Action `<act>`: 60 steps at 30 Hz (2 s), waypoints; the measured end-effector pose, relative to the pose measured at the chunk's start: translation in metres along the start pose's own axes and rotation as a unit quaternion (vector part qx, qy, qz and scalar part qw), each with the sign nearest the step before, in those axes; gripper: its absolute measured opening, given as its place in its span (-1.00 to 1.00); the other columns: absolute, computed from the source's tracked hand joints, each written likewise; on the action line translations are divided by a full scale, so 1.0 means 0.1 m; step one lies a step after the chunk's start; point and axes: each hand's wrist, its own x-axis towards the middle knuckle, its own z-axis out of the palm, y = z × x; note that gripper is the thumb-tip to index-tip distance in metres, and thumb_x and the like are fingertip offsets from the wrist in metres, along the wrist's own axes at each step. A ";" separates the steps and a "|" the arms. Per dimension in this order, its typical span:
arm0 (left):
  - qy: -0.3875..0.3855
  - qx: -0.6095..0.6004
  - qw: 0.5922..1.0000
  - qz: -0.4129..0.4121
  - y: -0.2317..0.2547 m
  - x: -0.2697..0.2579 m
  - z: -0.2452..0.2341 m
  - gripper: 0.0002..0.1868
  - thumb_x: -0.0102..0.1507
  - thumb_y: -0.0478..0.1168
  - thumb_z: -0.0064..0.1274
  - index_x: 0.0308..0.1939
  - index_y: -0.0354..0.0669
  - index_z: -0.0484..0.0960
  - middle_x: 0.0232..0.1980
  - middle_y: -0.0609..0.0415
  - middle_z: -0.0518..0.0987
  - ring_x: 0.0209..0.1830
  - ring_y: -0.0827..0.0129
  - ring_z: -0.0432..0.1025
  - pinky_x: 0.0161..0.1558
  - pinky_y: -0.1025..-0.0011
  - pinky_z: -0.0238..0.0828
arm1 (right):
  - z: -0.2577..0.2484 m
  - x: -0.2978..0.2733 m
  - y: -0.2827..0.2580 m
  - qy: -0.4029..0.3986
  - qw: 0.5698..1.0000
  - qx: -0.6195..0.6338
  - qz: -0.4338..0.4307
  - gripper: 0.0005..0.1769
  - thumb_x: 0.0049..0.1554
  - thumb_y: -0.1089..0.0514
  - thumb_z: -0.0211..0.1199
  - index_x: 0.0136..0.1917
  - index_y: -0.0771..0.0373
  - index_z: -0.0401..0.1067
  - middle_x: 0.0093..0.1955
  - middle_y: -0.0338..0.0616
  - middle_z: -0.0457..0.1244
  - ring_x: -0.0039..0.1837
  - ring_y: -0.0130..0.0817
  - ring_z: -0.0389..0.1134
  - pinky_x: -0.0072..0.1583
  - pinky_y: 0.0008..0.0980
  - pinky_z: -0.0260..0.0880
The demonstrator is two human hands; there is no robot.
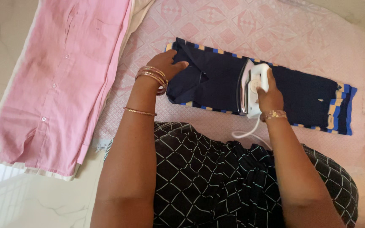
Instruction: The person irons a dark blue garment with a striped border, then switches to a cream-colored garment. They use a white electric iron and smooth the fabric with their hands. The garments are laid on a patterned mat on the floor.
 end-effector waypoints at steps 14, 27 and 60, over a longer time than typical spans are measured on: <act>-0.003 -0.011 1.000 0.025 -0.10 0.08 0.10 -0.16 0.22 0.21 0.15 0.43 -0.21 0.32 0.37 -0.26 0.44 0.39 0.01 0.36 0.32 0.17 0.31 | -0.10 0.28 0.15 0.031 0.999 0.001 0.021 -0.13 0.23 0.21 0.24 0.69 -0.12 -0.04 -0.03 0.20 0.41 -0.22 -0.08 0.47 -0.13 -0.13 0.46; -0.009 0.006 1.000 0.028 -0.07 0.16 0.14 -0.17 0.22 0.21 0.15 0.41 -0.22 0.35 0.35 -0.26 0.46 0.37 0.00 0.37 0.30 0.18 0.32 | -0.21 0.17 0.51 0.026 0.994 -0.008 0.102 -0.12 0.28 0.19 0.20 0.74 -0.14 -0.08 0.11 0.26 0.42 -0.16 -0.09 0.46 -0.09 -0.16 0.45; -0.037 0.036 0.999 0.017 -0.25 0.32 0.29 -0.14 0.21 0.23 0.15 0.42 -0.24 0.35 0.31 -0.28 0.49 0.33 -0.01 0.40 0.30 0.18 0.33 | -0.66 -0.20 1.36 0.048 0.998 -0.030 0.021 -0.15 0.24 0.18 0.23 0.70 0.03 -0.02 0.54 0.06 0.21 0.00 0.06 0.48 0.09 -0.10 0.46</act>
